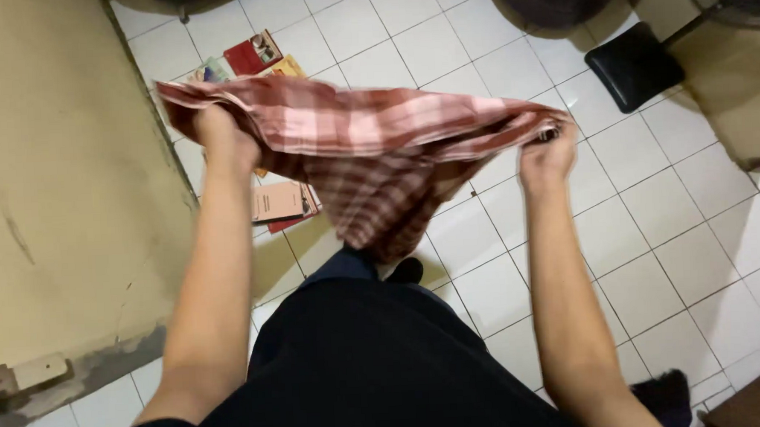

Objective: Folding a sarong and a piece of cloth and putting them into a cupboard.

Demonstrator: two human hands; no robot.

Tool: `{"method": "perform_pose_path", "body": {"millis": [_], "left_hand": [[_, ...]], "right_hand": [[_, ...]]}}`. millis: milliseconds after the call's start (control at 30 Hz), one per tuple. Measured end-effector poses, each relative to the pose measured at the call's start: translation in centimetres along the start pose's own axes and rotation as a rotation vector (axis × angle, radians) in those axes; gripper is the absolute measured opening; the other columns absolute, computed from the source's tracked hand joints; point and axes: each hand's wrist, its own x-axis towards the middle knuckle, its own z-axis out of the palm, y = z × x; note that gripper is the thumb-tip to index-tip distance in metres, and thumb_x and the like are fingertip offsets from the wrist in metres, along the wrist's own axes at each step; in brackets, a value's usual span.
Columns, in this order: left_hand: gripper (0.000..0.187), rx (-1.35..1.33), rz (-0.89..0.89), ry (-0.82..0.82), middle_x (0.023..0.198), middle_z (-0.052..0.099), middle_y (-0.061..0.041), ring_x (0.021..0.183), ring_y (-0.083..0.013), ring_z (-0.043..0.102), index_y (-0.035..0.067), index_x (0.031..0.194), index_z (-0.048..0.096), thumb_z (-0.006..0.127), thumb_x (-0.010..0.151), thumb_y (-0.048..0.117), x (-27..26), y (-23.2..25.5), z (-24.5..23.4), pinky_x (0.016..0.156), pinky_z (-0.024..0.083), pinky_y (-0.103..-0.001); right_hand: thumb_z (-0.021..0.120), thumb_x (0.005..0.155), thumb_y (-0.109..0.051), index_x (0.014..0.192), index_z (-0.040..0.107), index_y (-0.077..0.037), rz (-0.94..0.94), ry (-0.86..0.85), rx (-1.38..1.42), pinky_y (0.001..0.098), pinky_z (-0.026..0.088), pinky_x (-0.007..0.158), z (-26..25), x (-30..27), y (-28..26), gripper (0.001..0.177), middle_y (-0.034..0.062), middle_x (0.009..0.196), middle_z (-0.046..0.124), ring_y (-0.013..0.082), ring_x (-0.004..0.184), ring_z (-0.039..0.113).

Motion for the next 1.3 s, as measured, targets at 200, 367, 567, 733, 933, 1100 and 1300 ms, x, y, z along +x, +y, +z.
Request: {"method": "perform_pose_path", "body": {"millis": [200,367,567,733,933,1100,1300], "left_hand": [[0.021,0.074,0.017,0.006,0.102,0.067,-0.001,0.096,-0.0192,0.066,0.012,0.102,0.06,0.045,0.088,0.008,5.0,1.1,0.3,0.087,0.059,-0.049],[0.017,-0.062,0.133,0.062,0.102,0.066,-0.006,0.095,-0.0203,0.065,0.007,0.108,0.058,0.048,0.098,0.017,14.9,-1.3,-1.1,0.084,0.056,-0.043],[0.015,-0.099,0.404,0.099,0.092,0.067,-0.01,0.081,-0.0236,0.065,0.0,0.11,0.058,0.061,0.099,0.01,26.8,-0.3,-2.5,0.076,0.058,-0.04],[0.023,-0.034,0.476,0.168,0.074,0.061,-0.009,0.061,-0.0204,0.059,0.003,0.104,0.048,0.06,0.101,0.023,22.2,6.6,4.5,0.056,0.053,-0.039],[0.054,1.272,0.577,-0.206,0.112,0.071,-0.01,0.104,-0.0205,0.068,0.003,0.119,0.049,0.091,0.087,0.013,22.3,8.2,-0.5,0.093,0.055,-0.037],[0.034,1.265,0.48,0.143,0.127,0.074,-0.012,0.118,-0.0225,0.07,0.01,0.127,0.071,0.06,0.096,0.006,23.6,9.2,-8.2,0.098,0.052,-0.034],[0.033,1.572,0.633,0.331,0.109,0.072,-0.026,0.103,-0.0358,0.068,0.001,0.124,0.071,0.056,0.11,0.026,22.6,11.0,-6.7,0.087,0.052,-0.046]], "right_hand": [[0.047,0.109,-0.017,0.118,0.056,-0.006,-0.254,-0.063,-0.538,0.032,0.055,0.084,1.5,0.1,-3.2,0.016,0.0067,0.108,0.063,0.0179,0.097,0.062],[0.05,0.113,-0.017,0.112,0.062,-0.004,-0.417,-0.174,-1.302,0.0286,0.048,0.072,4.6,-1.0,-5.9,0.017,0.0044,0.091,0.061,0.0131,0.083,0.055],[0.069,0.096,-0.023,0.105,0.071,-0.002,-0.164,-0.355,-1.874,0.0349,0.052,0.071,10.4,-0.6,-7.5,0.023,0.0125,0.085,0.07,0.0196,0.079,0.064],[0.086,0.072,-0.022,0.113,0.073,-0.006,0.191,-0.551,-2.144,0.0393,0.057,0.079,16.8,2.6,-3.7,0.046,0.016,0.094,0.077,0.0273,0.087,0.073],[0.074,0.086,-0.012,0.117,0.078,-0.015,-0.273,-0.574,-2.432,0.0443,0.055,0.086,12.4,10.9,0.6,0.032,0.0155,0.104,0.074,0.0367,0.096,0.07],[0.064,0.102,-0.009,0.102,0.07,-0.003,-0.627,-0.209,-1.976,0.0428,0.05,0.09,5.9,18.2,4.8,0.009,0.0177,0.114,0.055,0.035,0.103,0.058],[0.052,0.115,-0.014,0.124,0.056,-0.002,-0.33,-0.328,-1.089,0.0392,0.048,0.096,11.7,27.6,10.2,0.016,0.0139,0.124,0.052,0.0238,0.108,0.055]]}}
